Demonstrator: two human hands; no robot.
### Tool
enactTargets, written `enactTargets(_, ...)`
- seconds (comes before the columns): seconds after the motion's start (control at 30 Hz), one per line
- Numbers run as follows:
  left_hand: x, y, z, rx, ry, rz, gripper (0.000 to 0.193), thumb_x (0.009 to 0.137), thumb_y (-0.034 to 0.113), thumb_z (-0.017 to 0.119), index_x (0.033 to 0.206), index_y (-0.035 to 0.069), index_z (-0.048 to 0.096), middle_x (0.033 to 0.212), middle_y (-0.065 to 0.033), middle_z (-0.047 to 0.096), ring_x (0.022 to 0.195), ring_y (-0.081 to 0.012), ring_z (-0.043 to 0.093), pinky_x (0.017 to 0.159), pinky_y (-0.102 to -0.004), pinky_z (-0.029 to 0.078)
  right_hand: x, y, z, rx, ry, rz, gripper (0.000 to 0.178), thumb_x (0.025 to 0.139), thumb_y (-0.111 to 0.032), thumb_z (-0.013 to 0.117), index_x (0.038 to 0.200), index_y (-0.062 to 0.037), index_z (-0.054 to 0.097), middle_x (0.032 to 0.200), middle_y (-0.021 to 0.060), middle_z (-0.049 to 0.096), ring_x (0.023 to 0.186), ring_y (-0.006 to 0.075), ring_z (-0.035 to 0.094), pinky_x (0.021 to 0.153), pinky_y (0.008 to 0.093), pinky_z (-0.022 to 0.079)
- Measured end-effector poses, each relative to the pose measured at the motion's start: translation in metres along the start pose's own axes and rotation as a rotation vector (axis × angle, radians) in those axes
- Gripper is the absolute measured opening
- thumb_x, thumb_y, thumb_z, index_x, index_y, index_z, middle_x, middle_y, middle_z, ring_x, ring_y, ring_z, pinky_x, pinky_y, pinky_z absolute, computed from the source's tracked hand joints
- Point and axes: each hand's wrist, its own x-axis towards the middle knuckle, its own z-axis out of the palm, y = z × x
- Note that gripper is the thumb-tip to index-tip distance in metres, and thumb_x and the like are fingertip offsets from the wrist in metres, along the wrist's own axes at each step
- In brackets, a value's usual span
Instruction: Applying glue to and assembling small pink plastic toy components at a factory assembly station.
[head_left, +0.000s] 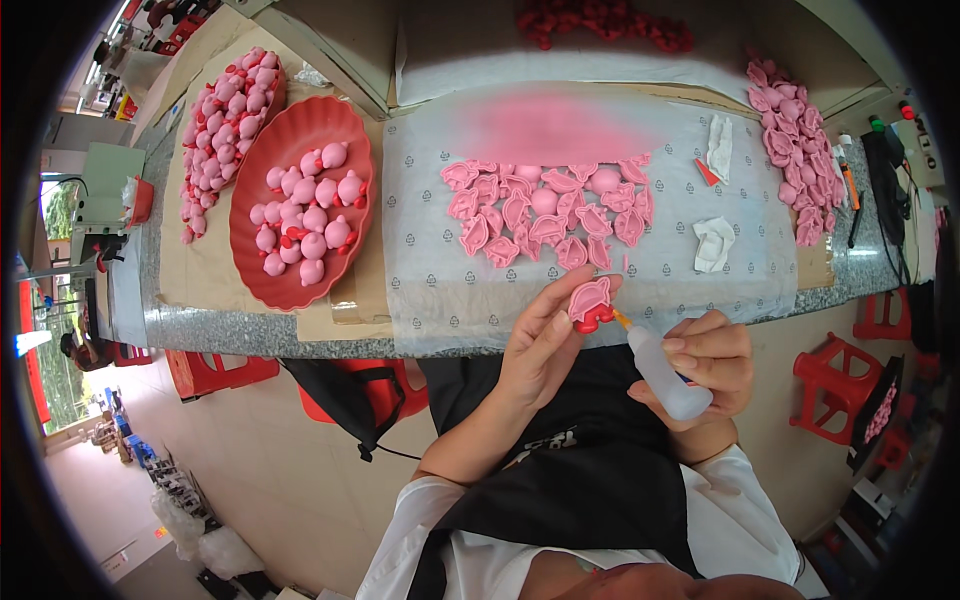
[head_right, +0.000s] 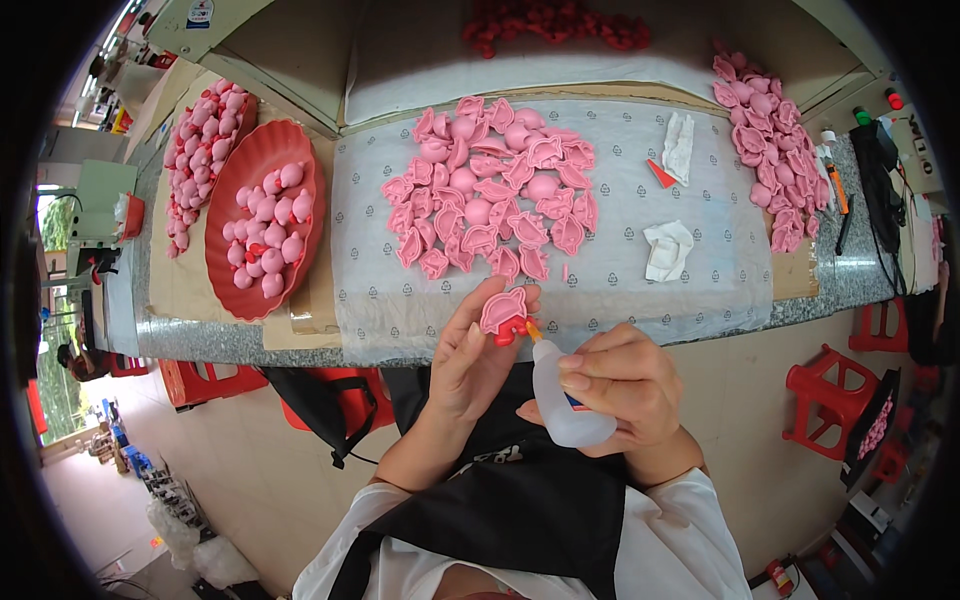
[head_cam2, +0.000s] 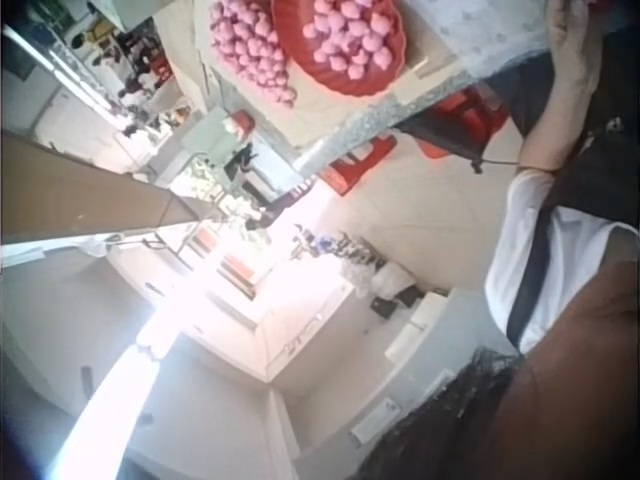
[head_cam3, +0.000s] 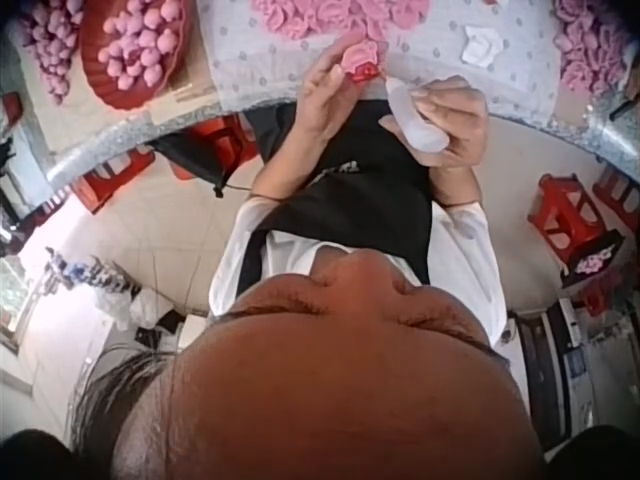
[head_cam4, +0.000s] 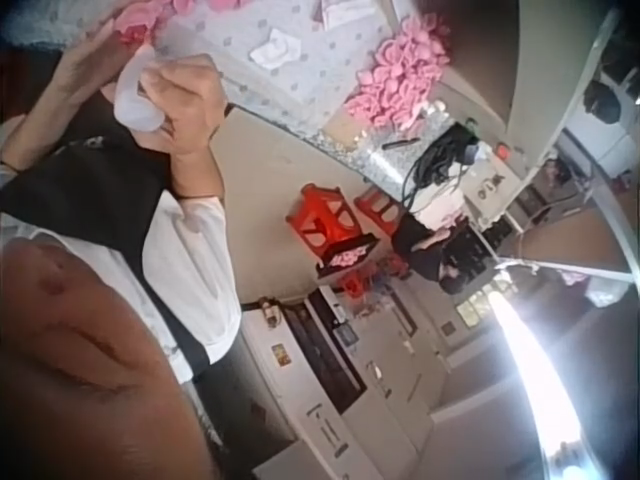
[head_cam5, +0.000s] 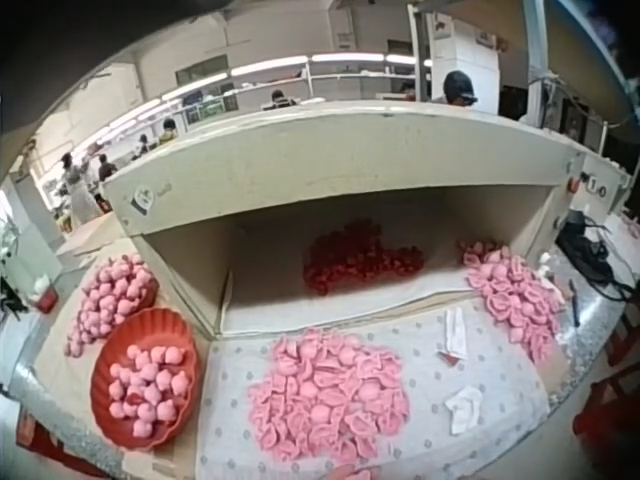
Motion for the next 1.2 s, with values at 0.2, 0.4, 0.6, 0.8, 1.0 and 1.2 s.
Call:
enactTargets(0.2,-0.0009,-0.0006,-0.0018,-0.008,-0.041,-0.013,0.042,0.083,0.019,0.043,0.119,0.001,0.031,0.118,-0.0187,0.038,0.113,-0.0244,0.034,0.096,-0.0349,0.02,0.0007,0.0024,0.0003,-0.011,0.018,-0.002,0.041,0.054,-0.014,0.075,0.082,-0.0067,0.046,0.079,0.0057,0.047,0.06,0.0135,0.046,0.052,0.0205,0.041)
enactTargets(0.4,-0.0001,-0.0012,-0.0003,-0.01,0.025,-0.016,0.045,0.081,0.017,0.045,0.121,0.003,0.03,0.116,-0.0208,0.039,0.107,-0.025,0.04,0.09,-0.0378,0.029,-0.0041,0.0024,0.0007,0.038,0.022,0.008,0.04,0.055,-0.014,0.075,0.081,-0.0071,0.045,0.078,0.0058,0.047,0.059,0.0131,0.045,0.051,0.0205,0.04)
enactTargets(0.6,0.0003,-0.0019,-0.0045,-0.093,-0.045,-0.032,0.043,0.083,0.019,0.042,0.12,0.0,0.03,0.118,-0.0195,0.038,0.112,-0.024,0.035,0.094,-0.0347,0.022,-0.0025,0.0031,-0.0033,0.048,0.046,0.052,0.041,0.055,-0.017,0.075,0.081,-0.0065,0.045,0.076,0.0062,0.046,0.058,0.0123,0.044,0.05,0.0206,0.04)
enactTargets(0.8,-0.0004,-0.002,-0.0056,-0.135,-0.038,-0.05,0.044,0.083,0.02,0.042,0.12,0.0,0.029,0.118,-0.0192,0.038,0.113,-0.0243,0.034,0.094,-0.0351,0.023,-0.0026,0.0027,-0.0025,0.047,0.055,0.053,0.041,0.055,-0.019,0.075,0.081,-0.0065,0.045,0.075,0.006,0.046,0.057,0.0123,0.044,0.05,0.021,0.04)
enactTargets(1.0,0.0,-0.0014,-0.0033,-0.127,0.017,-0.064,0.047,0.08,0.019,0.046,0.121,0.003,0.028,0.117,-0.0215,0.038,0.106,-0.0268,0.04,0.091,-0.0376,0.029,-0.0054,0.0011,-0.0062,0.103,0.065,0.119,0.046,0.047,-0.009,0.078,0.085,-0.0075,0.053,0.083,0.0046,0.048,0.066,0.0156,0.05,0.055,0.023,0.042)
enactTargets(1.2,-0.0002,-0.0008,-0.0037,-0.121,0.021,-0.064,0.047,0.08,0.019,0.046,0.121,0.003,0.028,0.117,-0.0214,0.038,0.106,-0.0266,0.04,0.091,-0.0369,0.03,-0.0057,0.0015,-0.0061,0.07,0.035,0.13,0.046,0.046,-0.009,0.079,0.083,-0.0076,0.052,0.082,0.0046,0.048,0.064,0.0152,0.05,0.055,0.0231,0.042)
